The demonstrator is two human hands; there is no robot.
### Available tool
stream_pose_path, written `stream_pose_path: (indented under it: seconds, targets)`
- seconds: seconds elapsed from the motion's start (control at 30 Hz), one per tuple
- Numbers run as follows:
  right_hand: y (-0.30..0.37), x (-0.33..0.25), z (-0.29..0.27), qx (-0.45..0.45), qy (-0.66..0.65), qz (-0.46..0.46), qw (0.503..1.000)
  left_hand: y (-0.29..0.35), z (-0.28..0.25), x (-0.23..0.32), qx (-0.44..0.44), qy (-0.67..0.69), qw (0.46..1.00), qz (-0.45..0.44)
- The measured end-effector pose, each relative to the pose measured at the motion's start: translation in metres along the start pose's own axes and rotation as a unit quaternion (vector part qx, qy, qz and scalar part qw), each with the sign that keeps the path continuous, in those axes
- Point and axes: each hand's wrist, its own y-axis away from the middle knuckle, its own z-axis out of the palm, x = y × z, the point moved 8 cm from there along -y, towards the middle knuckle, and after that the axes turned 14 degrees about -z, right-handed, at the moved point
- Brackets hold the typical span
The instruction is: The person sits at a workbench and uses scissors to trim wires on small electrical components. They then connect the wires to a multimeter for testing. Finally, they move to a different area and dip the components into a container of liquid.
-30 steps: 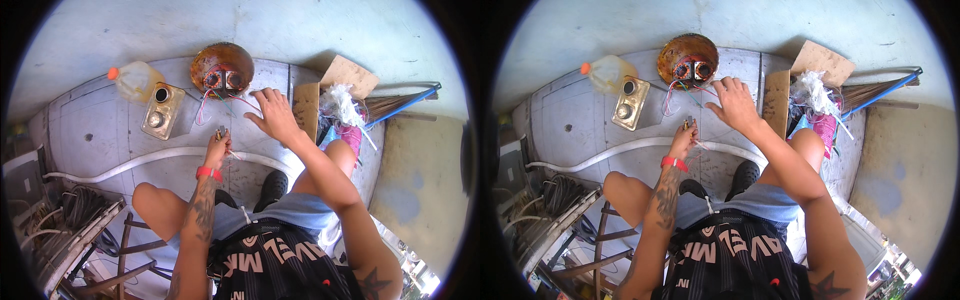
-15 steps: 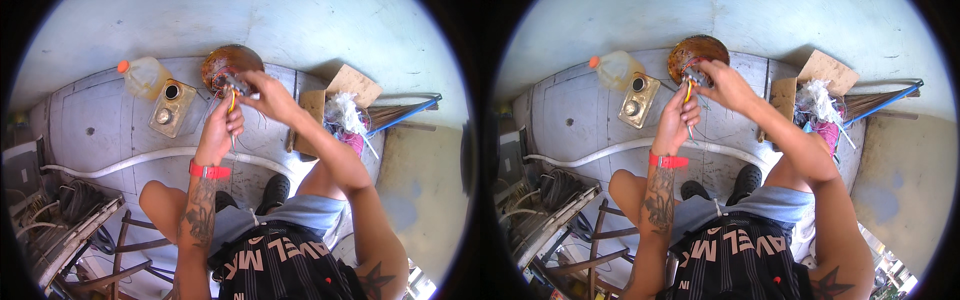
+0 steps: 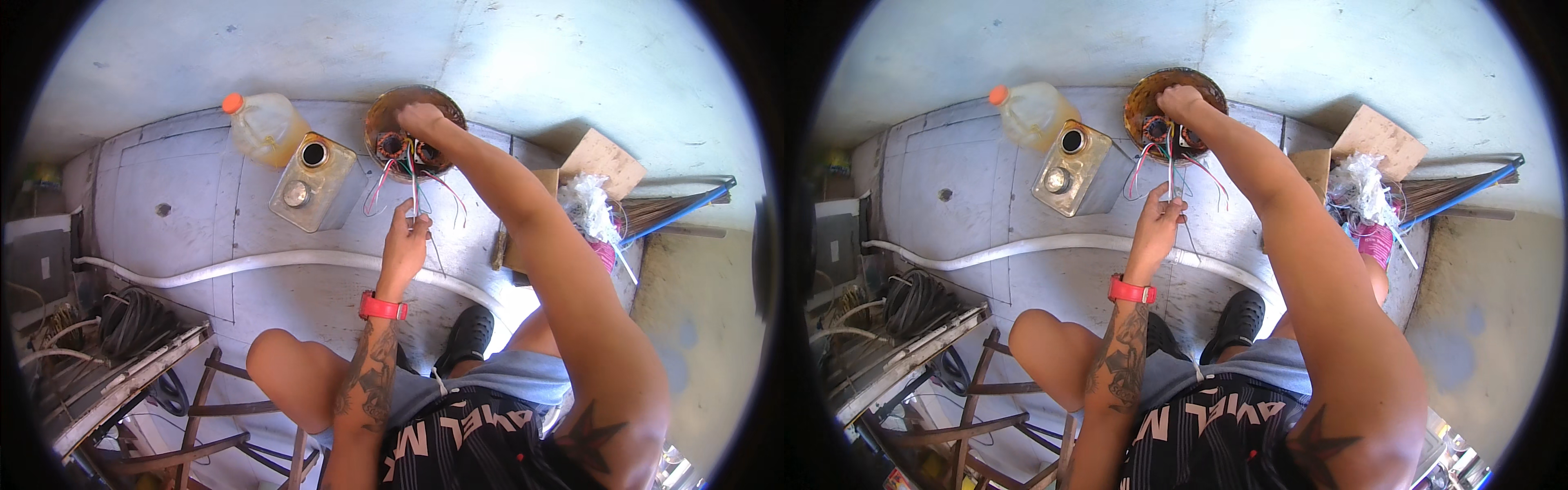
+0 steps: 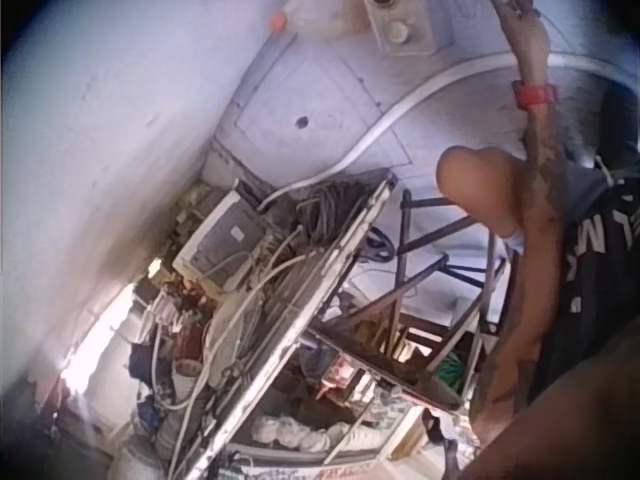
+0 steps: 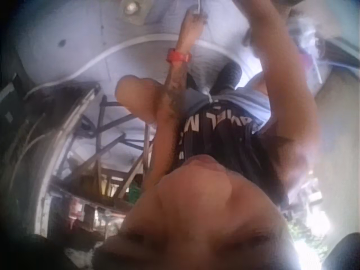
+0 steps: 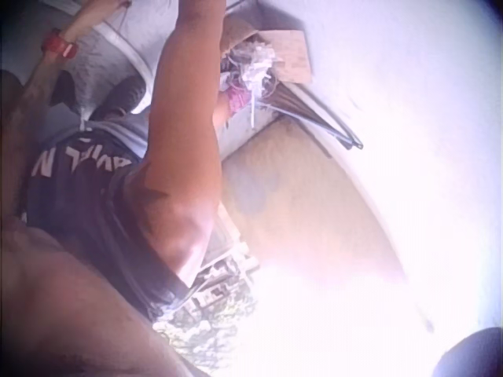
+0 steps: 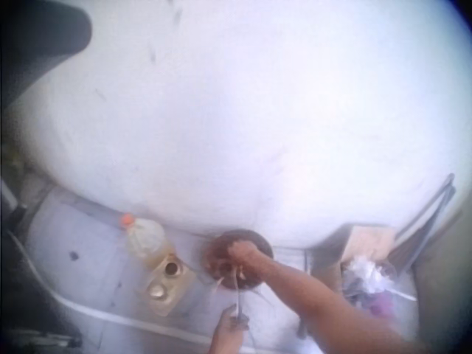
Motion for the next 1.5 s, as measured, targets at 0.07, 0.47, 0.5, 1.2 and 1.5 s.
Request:
stream_pose_path:
  seconds: [0.07, 0.47, 0.5, 1.2, 1.5]
  targets:
    - [-0.005, 0.004, 0.004, -0.02, 0.011, 0.006, 1.0, 0.002, -0.001, -0.001, 0.0, -0.009, 1.0, 0.006]
    - [0.016, 0.008, -0.006, 0.075, 0.026, 0.041, 0.996, 0.006, 0.026, 0.028, -0.052, -0.08, 0.995, 0.04]
    - [0.016, 0.007, -0.008, 0.075, 0.017, 0.038, 0.996, 0.009, 0.024, 0.025, -0.048, -0.122, 0.991, 0.023]
    - [0.213, -0.061, 0.011, 0.321, -0.423, 0.274, 0.802, -0.012, -0.206, 0.041, 0.15, -0.051, 0.969, 0.191]
    - [0.207, -0.067, 0.031, 0.28, -0.5, 0.323, 0.753, 0.054, -0.155, 0.188, 0.098, -0.255, 0.909, 0.315]
